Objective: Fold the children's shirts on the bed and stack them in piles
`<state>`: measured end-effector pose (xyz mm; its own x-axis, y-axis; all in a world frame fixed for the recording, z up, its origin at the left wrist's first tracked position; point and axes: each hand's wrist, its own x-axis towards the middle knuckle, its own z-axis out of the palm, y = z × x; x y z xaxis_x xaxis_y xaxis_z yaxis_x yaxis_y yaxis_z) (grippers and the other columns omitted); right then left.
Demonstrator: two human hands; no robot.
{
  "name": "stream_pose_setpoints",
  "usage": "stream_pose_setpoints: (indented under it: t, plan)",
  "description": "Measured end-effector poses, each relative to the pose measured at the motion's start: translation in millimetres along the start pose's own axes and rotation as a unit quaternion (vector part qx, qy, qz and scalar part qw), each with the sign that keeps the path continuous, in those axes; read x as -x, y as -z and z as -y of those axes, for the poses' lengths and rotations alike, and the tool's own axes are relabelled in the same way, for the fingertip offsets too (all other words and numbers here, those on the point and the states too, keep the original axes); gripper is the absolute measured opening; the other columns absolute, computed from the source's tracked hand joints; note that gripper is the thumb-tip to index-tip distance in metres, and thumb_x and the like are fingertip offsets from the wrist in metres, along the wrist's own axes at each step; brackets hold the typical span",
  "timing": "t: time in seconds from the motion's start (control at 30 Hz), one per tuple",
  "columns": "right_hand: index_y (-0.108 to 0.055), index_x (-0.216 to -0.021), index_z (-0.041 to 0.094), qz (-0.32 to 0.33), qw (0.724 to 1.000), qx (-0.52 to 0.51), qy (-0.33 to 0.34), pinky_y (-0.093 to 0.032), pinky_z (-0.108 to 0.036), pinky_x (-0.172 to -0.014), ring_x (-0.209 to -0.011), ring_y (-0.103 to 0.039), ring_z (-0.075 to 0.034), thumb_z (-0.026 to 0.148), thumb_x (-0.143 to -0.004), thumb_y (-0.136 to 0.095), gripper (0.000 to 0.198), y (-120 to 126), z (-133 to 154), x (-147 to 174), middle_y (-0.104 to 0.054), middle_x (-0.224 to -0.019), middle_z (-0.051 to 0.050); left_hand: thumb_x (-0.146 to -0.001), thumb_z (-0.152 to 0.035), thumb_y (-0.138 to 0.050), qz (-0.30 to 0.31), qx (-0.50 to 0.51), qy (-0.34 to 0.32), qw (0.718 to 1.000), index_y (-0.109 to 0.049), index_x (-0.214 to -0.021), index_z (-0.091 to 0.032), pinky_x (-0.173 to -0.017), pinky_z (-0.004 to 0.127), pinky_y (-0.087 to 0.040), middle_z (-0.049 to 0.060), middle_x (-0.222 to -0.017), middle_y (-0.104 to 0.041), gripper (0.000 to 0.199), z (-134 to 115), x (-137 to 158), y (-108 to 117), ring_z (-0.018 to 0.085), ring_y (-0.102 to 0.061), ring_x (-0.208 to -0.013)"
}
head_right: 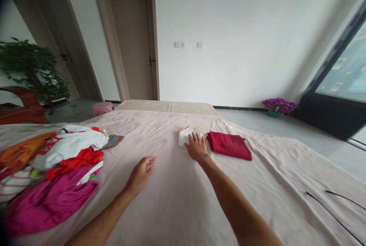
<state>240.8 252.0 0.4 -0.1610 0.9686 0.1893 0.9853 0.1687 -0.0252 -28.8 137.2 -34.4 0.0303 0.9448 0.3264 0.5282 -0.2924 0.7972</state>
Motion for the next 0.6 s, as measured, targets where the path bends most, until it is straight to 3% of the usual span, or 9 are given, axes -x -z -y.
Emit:
stream_pose_setpoints:
  t: [0.07,0.17,0.27,0.37,0.47,0.53,0.6]
  plan:
    - [-0.037,-0.149,0.019,-0.032,0.999,-0.023,0.013,-0.014,-0.051,-0.117,-0.147,-0.018,-0.029,0.039,-0.098,-0.041,0.056,7.4,19.6,29.2,-0.028,-0.158,-0.012,-0.084,-0.014,-0.049,-0.008,0.005,0.000,1.000,-0.060,-0.119,-0.020,-0.097,0.035,-0.051,0.008,-0.119,-0.066,0.037,-2.6,1.4,0.2,0.016,-0.065,-0.106]
    - [-0.038,-0.149,0.024,0.001,0.995,-0.073,0.071,-0.024,-0.044,-0.116,-0.145,-0.028,-0.025,0.043,-0.098,-0.037,0.055,11.2,45.8,80.7,-0.037,-0.154,-0.007,-0.085,-0.015,-0.049,-0.031,0.026,-0.001,0.999,-0.062,-0.115,-0.019,-0.096,0.034,-0.052,0.008,-0.117,-0.069,0.033,-8.2,4.2,7.3,0.015,-0.066,-0.104]
    - [-0.038,-0.150,0.028,0.027,0.991,-0.091,0.096,-0.022,-0.041,-0.118,-0.145,-0.028,-0.022,0.046,-0.098,-0.033,0.055,4.7,61.0,120.1,-0.038,-0.154,-0.004,-0.087,-0.020,-0.049,-0.049,0.038,-0.017,0.998,-0.067,-0.105,-0.020,-0.090,0.030,-0.053,0.006,-0.109,-0.072,0.026,-17.0,6.1,36.5,0.015,-0.068,-0.099]
    - [-0.041,-0.148,0.027,0.016,0.991,-0.084,0.101,-0.017,-0.041,-0.120,-0.146,-0.026,-0.021,0.047,-0.098,-0.030,0.054,-3.2,67.2,137.1,-0.034,-0.155,-0.003,-0.089,-0.028,-0.049,-0.091,-0.002,-0.019,0.996,-0.070,-0.098,-0.021,-0.081,0.027,-0.054,0.004,-0.098,-0.075,0.023,-25.0,7.8,94.8,0.016,-0.069,-0.089]
    - [-0.045,-0.146,0.026,0.000,0.992,-0.080,0.094,-0.018,-0.042,-0.120,-0.145,-0.028,-0.021,0.045,-0.098,-0.030,0.053,-4.2,70.2,139.2,-0.037,-0.154,-0.004,-0.089,-0.027,-0.049,-0.154,-0.124,-0.019,0.980,-0.069,-0.100,-0.022,-0.081,0.028,-0.051,0.004,-0.099,-0.074,0.023,-23.9,11.7,167.4,0.017,-0.067,-0.089]
    - [-0.048,-0.144,0.025,-0.004,0.992,-0.082,0.091,-0.019,-0.041,-0.120,-0.143,-0.031,-0.021,0.044,-0.098,-0.032,0.052,-1.4,72.0,138.7,-0.040,-0.152,-0.004,-0.089,-0.023,-0.047,-0.163,-0.257,-0.009,0.953,-0.068,-0.102,-0.022,-0.086,0.031,-0.048,0.006,-0.101,-0.071,0.024,-15.7,16.6,209.9,0.021,-0.065,-0.095]
    - [-0.050,-0.142,0.024,-0.004,0.992,-0.090,0.085,-0.021,-0.040,-0.119,-0.142,-0.033,-0.021,0.043,-0.097,-0.033,0.052,2.4,73.5,138.8,-0.042,-0.151,-0.004,-0.086,-0.022,-0.050,-0.147,-0.398,0.017,0.905,-0.066,-0.108,-0.020,-0.087,0.036,-0.046,0.010,-0.104,-0.067,0.027,-2.7,22.3,240.4,0.026,-0.060,-0.100]
